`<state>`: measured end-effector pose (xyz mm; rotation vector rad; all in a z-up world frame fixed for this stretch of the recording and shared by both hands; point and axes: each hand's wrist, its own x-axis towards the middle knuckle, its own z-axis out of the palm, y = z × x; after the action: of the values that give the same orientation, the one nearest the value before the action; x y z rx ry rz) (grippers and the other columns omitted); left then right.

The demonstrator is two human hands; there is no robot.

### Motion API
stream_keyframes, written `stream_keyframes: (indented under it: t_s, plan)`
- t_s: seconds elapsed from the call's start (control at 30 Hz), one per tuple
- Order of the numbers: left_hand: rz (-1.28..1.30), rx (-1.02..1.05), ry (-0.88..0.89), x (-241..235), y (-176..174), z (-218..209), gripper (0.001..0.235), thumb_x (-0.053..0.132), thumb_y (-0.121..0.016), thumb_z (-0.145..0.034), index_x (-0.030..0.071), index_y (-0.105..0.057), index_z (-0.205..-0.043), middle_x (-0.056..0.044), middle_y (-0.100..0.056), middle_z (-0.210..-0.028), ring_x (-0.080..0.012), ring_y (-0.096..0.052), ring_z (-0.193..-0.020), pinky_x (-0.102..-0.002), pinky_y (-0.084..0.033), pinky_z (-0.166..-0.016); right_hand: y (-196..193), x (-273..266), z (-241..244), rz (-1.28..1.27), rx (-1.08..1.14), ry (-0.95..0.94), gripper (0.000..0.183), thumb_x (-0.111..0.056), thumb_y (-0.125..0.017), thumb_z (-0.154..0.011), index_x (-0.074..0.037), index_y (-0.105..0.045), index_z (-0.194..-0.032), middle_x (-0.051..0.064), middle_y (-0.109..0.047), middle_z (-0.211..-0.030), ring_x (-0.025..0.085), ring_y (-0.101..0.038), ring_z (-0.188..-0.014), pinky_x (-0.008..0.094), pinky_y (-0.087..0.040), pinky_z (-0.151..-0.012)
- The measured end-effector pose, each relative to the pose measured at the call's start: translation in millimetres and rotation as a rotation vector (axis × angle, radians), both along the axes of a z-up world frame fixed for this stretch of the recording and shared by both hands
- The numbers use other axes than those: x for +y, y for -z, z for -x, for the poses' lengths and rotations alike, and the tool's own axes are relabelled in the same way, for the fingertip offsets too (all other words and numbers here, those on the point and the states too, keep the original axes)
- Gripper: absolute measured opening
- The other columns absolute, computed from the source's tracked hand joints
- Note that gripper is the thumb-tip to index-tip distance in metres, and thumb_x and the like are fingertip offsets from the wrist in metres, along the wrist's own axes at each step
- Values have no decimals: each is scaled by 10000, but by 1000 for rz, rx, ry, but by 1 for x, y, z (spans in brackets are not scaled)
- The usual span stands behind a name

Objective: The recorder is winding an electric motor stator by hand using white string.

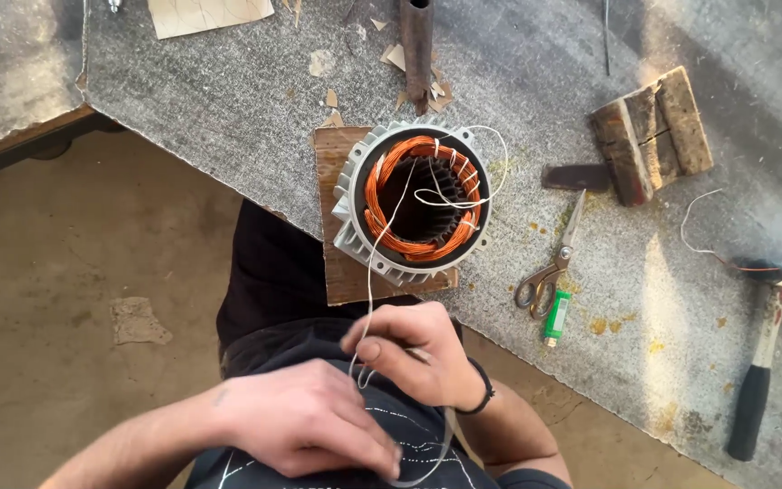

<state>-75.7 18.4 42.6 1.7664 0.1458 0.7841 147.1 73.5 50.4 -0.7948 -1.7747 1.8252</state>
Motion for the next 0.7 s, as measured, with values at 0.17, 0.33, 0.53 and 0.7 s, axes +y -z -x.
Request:
stream_keyframes:
  t_s: [0.17, 0.33, 0.53, 0.7]
  plan:
    - [-180, -80, -277, 54, -41, 49, 207, 59, -618, -945, 79, -758, -1097, -71, -777, -1126, -215, -758, -780, -345, -585, -669, 10, -1, -10, -403, 43, -36, 66, -135, -717, -983, -91, -714, -934, 34, -676, -759, 193, -681, -646, 320, -523, -600]
    - [-643, 227, -605, 145, -81, 27, 185, 63, -683, -919, 85, -750, -1090, -69, -742, -1129, -249, -756, -890, -371, -599, -743, 15, -16, -6, -469, 21, -116, 36, -101, -733, -922, -99, -719, -889, 32, -627, -693, 218, -639, -593, 338, -481, -560]
    - [-1038, 495, -451, 229, -58, -24, 259, 153, -684, -835, 146, -749, -1086, -25, -715, -1225, -226, -649, -1106, -385, -518, -851, 23, -20, -10, -467, -30, 33, 37, -120, -772, -877, -113, -737, -885, 25, -589, -658, 217, -590, -557, 346, -440, -545]
    - [-916, 542, -248, 226, -82, 1, 83, 161, -709, -813, 120, -688, -883, -9, -705, -1034, -226, -650, -1077, -413, -513, -894, 32, -18, -13, -407, -51, 37, 37, -131, -769, -900, -112, -740, -889, 9, -578, -644, 207, -587, -548, 346, -436, -548]
